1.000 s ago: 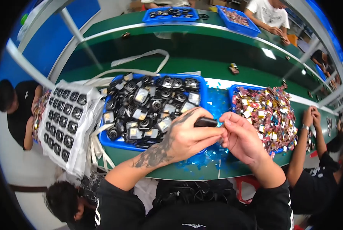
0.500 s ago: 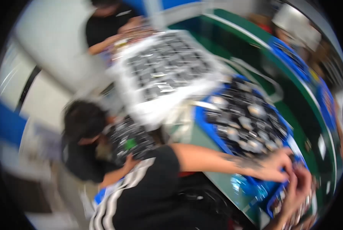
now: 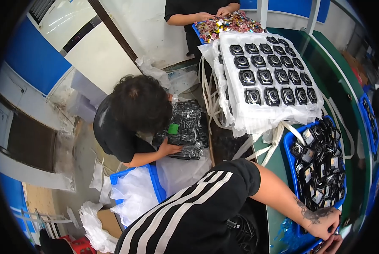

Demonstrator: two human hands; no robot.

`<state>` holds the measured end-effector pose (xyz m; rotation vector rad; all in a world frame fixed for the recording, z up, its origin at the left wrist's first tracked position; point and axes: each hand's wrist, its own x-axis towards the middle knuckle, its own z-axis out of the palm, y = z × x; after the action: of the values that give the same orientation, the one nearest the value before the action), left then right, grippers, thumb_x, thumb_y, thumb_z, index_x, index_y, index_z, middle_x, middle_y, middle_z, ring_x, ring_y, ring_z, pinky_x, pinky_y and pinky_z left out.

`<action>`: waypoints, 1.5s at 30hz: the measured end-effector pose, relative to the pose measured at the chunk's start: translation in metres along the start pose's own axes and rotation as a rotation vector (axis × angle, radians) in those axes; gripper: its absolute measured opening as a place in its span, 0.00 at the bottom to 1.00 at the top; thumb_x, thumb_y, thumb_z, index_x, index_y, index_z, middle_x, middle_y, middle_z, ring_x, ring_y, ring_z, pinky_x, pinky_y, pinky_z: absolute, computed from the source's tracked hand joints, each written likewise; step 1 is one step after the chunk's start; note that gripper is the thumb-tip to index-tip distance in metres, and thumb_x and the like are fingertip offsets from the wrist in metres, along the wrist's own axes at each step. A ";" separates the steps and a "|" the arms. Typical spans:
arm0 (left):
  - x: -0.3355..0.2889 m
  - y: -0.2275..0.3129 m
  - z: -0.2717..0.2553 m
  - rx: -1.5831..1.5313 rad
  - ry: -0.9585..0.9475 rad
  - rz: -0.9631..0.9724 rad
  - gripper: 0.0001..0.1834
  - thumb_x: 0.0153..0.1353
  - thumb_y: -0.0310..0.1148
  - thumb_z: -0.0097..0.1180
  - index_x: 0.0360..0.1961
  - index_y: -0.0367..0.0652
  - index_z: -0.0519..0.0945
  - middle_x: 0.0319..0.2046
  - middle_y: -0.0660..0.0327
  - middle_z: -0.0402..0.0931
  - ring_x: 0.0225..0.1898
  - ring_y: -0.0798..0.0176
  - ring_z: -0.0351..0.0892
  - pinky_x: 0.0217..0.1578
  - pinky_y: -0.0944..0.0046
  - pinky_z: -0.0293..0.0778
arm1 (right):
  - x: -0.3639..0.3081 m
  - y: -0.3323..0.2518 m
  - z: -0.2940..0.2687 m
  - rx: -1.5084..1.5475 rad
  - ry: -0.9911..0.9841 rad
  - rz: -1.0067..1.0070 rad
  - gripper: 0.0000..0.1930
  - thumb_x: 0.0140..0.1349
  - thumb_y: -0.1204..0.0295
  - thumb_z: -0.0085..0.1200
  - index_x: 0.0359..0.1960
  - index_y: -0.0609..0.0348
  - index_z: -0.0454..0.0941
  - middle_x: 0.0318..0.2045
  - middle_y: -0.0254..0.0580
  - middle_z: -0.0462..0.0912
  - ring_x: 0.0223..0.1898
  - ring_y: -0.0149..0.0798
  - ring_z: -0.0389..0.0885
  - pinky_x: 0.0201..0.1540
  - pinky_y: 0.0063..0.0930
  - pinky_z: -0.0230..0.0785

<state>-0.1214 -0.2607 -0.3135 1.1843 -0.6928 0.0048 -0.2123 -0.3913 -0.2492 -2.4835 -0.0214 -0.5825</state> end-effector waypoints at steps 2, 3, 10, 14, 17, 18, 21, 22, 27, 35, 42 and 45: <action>0.005 -0.022 0.016 0.036 0.023 0.056 0.11 0.32 0.33 0.65 0.09 0.44 0.74 0.22 0.55 0.73 0.32 0.50 0.74 0.33 0.55 0.68 | 0.000 -0.006 0.000 0.116 0.024 0.016 0.09 0.67 0.71 0.53 0.40 0.65 0.71 0.31 0.45 0.77 0.29 0.34 0.75 0.30 0.24 0.71; 0.007 -0.032 0.023 0.052 0.033 0.084 0.10 0.31 0.33 0.65 0.08 0.44 0.74 0.22 0.56 0.72 0.32 0.50 0.74 0.33 0.55 0.68 | 0.003 -0.019 0.007 0.176 0.113 0.028 0.08 0.67 0.71 0.52 0.39 0.65 0.71 0.30 0.44 0.77 0.27 0.33 0.75 0.29 0.23 0.70; 0.009 -0.032 0.021 0.063 -0.126 -0.001 0.08 0.31 0.34 0.63 0.08 0.44 0.76 0.21 0.55 0.74 0.33 0.51 0.75 0.34 0.56 0.69 | 0.010 0.005 -0.009 0.149 -0.038 0.078 0.09 0.67 0.70 0.53 0.35 0.64 0.72 0.29 0.43 0.77 0.28 0.32 0.73 0.31 0.23 0.68; 0.005 -0.044 0.031 0.097 0.072 0.140 0.07 0.31 0.33 0.63 0.09 0.44 0.77 0.22 0.54 0.75 0.34 0.50 0.76 0.35 0.55 0.70 | 0.008 0.002 -0.005 0.208 -0.047 0.066 0.09 0.67 0.68 0.53 0.34 0.63 0.72 0.29 0.42 0.76 0.31 0.32 0.72 0.34 0.24 0.67; 0.003 -0.038 0.024 0.086 0.069 0.099 0.07 0.32 0.33 0.63 0.10 0.44 0.77 0.23 0.54 0.75 0.34 0.50 0.76 0.36 0.55 0.70 | 0.009 0.003 -0.003 0.205 -0.035 0.101 0.10 0.67 0.68 0.53 0.35 0.63 0.72 0.30 0.42 0.77 0.32 0.34 0.73 0.35 0.25 0.68; 0.002 -0.031 0.020 0.070 0.032 0.022 0.07 0.32 0.33 0.63 0.10 0.44 0.77 0.23 0.54 0.74 0.35 0.49 0.75 0.37 0.55 0.70 | 0.009 0.005 -0.003 0.209 -0.032 0.103 0.10 0.67 0.68 0.53 0.35 0.63 0.72 0.30 0.42 0.77 0.32 0.34 0.73 0.35 0.25 0.68; 0.000 -0.029 0.029 0.034 0.030 0.006 0.07 0.34 0.33 0.63 0.11 0.44 0.77 0.23 0.55 0.74 0.35 0.50 0.75 0.36 0.55 0.70 | 0.005 0.010 -0.007 0.167 -0.058 0.068 0.08 0.67 0.70 0.52 0.37 0.64 0.73 0.32 0.43 0.77 0.33 0.36 0.74 0.36 0.27 0.69; -0.003 -0.030 0.034 0.030 -0.029 0.002 0.07 0.37 0.34 0.63 0.14 0.45 0.79 0.34 0.52 0.74 0.41 0.48 0.75 0.41 0.54 0.69 | -0.002 0.011 -0.008 -0.102 0.013 0.045 0.07 0.67 0.72 0.52 0.39 0.65 0.74 0.33 0.44 0.77 0.35 0.36 0.75 0.38 0.27 0.69; -0.002 0.022 -0.024 0.015 -0.086 -0.232 0.06 0.49 0.31 0.61 0.25 0.39 0.85 0.19 0.56 0.78 0.26 0.62 0.78 0.31 0.62 0.72 | -0.011 -0.007 0.018 -0.214 0.057 -0.181 0.05 0.69 0.77 0.41 0.34 0.63 0.67 0.30 0.39 0.68 0.32 0.33 0.66 0.37 0.26 0.62; 0.016 0.015 -0.041 -0.159 -0.158 -0.448 0.09 0.58 0.32 0.61 0.27 0.36 0.83 0.23 0.62 0.80 0.27 0.72 0.77 0.43 0.64 0.73 | 0.017 -0.007 0.001 -0.042 -0.238 0.130 0.07 0.57 0.81 0.54 0.37 0.62 0.81 0.35 0.50 0.83 0.34 0.49 0.82 0.38 0.33 0.74; 0.003 0.032 -0.014 -0.281 -0.566 -0.437 0.11 0.59 0.35 0.63 0.32 0.36 0.84 0.28 0.65 0.80 0.32 0.76 0.73 0.32 0.72 0.69 | -0.016 -0.003 -0.012 0.496 0.026 0.060 0.04 0.60 0.77 0.54 0.35 0.65 0.76 0.32 0.41 0.78 0.34 0.31 0.76 0.33 0.21 0.69; 0.000 0.039 -0.012 -0.262 -0.533 -0.674 0.14 0.67 0.36 0.53 0.47 0.39 0.80 0.30 0.68 0.76 0.29 0.78 0.69 0.32 0.73 0.68 | -0.023 -0.002 -0.002 0.782 0.104 0.173 0.10 0.63 0.69 0.55 0.35 0.60 0.68 0.31 0.38 0.73 0.35 0.27 0.72 0.30 0.14 0.67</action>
<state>-0.1295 -0.2343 -0.2830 1.1192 -0.6938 -0.9662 -0.2347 -0.3878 -0.2560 -1.6770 0.0056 -0.5028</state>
